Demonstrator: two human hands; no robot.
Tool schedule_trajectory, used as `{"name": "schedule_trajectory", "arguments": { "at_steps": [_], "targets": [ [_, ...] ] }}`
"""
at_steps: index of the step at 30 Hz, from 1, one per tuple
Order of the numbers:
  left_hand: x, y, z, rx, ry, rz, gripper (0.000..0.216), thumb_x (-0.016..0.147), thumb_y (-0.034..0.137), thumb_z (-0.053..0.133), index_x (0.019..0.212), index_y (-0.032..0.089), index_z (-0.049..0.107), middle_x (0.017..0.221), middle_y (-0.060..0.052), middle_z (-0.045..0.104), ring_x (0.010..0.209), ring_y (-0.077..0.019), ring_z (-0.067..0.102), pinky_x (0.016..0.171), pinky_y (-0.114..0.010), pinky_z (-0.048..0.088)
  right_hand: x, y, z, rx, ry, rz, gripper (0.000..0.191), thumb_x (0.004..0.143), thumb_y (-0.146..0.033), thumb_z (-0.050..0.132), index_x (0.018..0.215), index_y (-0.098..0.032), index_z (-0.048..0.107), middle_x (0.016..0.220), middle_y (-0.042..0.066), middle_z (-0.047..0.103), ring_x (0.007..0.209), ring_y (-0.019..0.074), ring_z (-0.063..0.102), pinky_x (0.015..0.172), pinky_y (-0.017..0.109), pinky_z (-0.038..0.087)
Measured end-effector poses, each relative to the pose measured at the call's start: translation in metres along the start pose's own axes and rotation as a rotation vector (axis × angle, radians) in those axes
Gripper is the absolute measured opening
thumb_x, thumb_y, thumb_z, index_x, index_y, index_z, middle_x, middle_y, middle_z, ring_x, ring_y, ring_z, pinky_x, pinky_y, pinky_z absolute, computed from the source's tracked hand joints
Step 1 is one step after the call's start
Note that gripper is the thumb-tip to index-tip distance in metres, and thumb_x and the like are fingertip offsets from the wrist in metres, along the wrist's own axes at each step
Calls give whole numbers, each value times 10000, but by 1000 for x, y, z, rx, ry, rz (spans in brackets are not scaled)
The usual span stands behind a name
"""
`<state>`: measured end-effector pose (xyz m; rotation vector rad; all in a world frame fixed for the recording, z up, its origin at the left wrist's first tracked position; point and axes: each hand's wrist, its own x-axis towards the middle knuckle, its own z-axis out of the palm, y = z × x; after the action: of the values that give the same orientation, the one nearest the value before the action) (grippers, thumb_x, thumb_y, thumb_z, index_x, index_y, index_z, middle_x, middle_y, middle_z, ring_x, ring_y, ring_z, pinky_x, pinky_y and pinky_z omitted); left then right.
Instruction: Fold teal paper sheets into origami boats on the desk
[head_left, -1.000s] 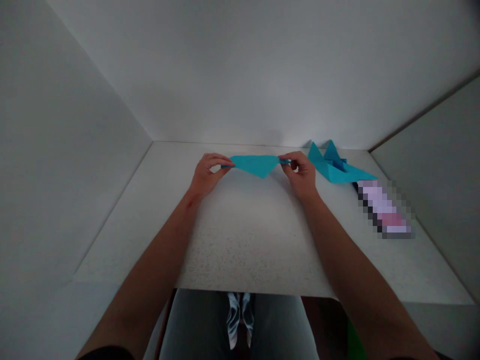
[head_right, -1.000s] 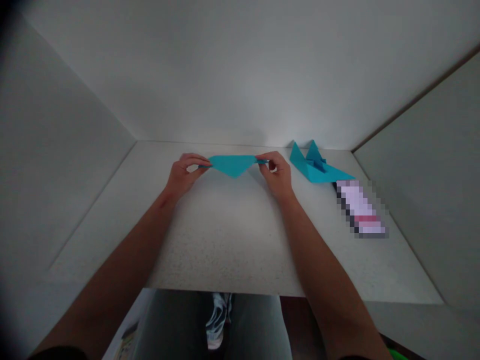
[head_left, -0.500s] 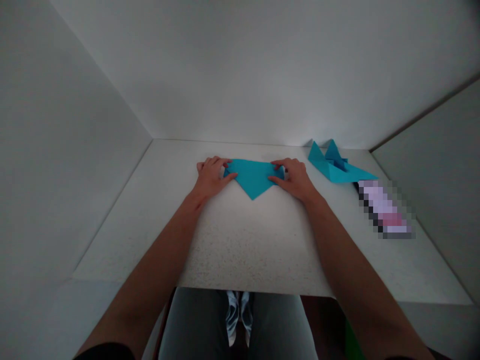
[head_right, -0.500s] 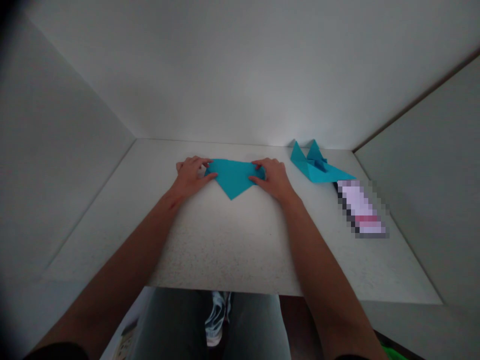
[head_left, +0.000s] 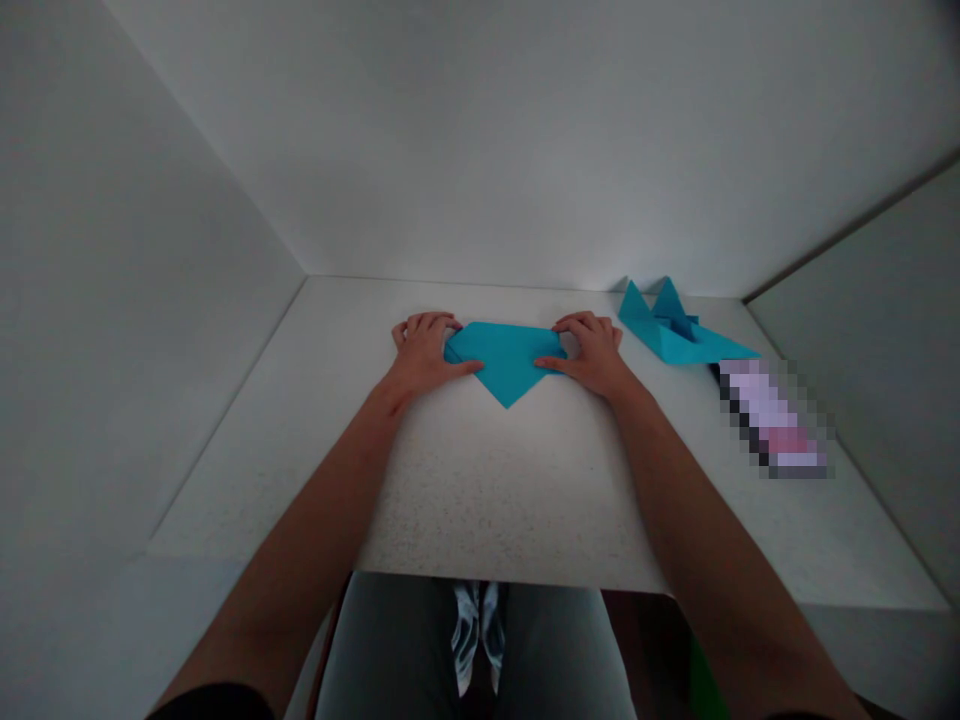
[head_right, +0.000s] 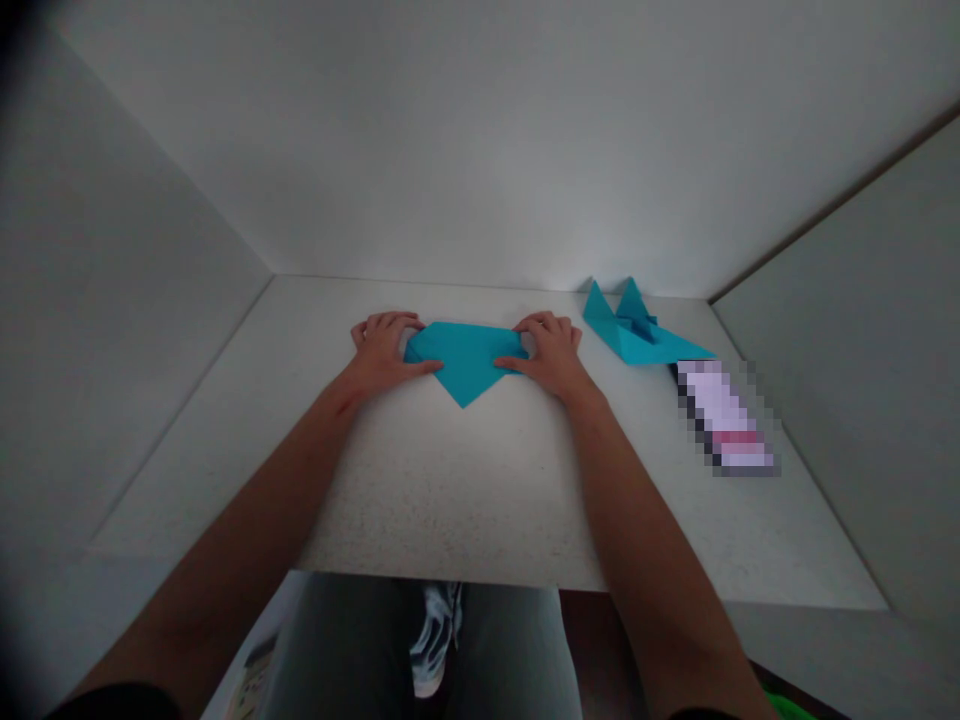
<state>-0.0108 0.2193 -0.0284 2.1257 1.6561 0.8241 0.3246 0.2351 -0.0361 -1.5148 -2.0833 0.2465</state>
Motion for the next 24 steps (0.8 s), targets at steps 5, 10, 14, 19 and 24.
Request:
{"name": "schedule_trajectory", "arguments": {
  "at_steps": [5,10,14,19,24],
  "targets": [
    [1,-3,2,-73,55,-25,1023,630,591,998,1492,237,575,1472,-202,646,1419,-478,464,1233,-645,238,3,-4,-9,297,-40,-49,357,885,-610,802,995,-277,739,1101,85,771,1098,347,668,1030,546,453],
    [5,-8,3,-191,86,-43,817,714,507,970,1420,266,636,1265,-142,767,1292,-418,606,1200,-632,295,4,-8,-9,691,80,34,417,811,-643,863,905,-281,680,858,7,702,812,224,631,780,388,531],
    [8,-10,4,-363,78,-24,396,829,472,879,1136,273,728,1005,-61,790,982,-281,726,1074,-512,452,6,-9,-5,829,135,110,523,747,-702,899,925,-294,624,750,-30,587,670,177,528,596,320,464],
    [8,-2,5,-663,-27,-48,469,855,460,821,1211,264,587,811,27,724,716,-154,660,713,-288,485,9,-5,-2,878,164,139,525,784,-690,888,965,-299,588,726,-42,524,616,150,495,531,292,456],
    [8,4,3,-777,95,5,536,861,375,799,1253,301,441,742,102,603,651,-108,601,636,-225,457,9,0,1,906,129,175,657,753,-677,902,1209,-355,556,1021,-8,688,693,158,620,559,298,559]
  ]
}}
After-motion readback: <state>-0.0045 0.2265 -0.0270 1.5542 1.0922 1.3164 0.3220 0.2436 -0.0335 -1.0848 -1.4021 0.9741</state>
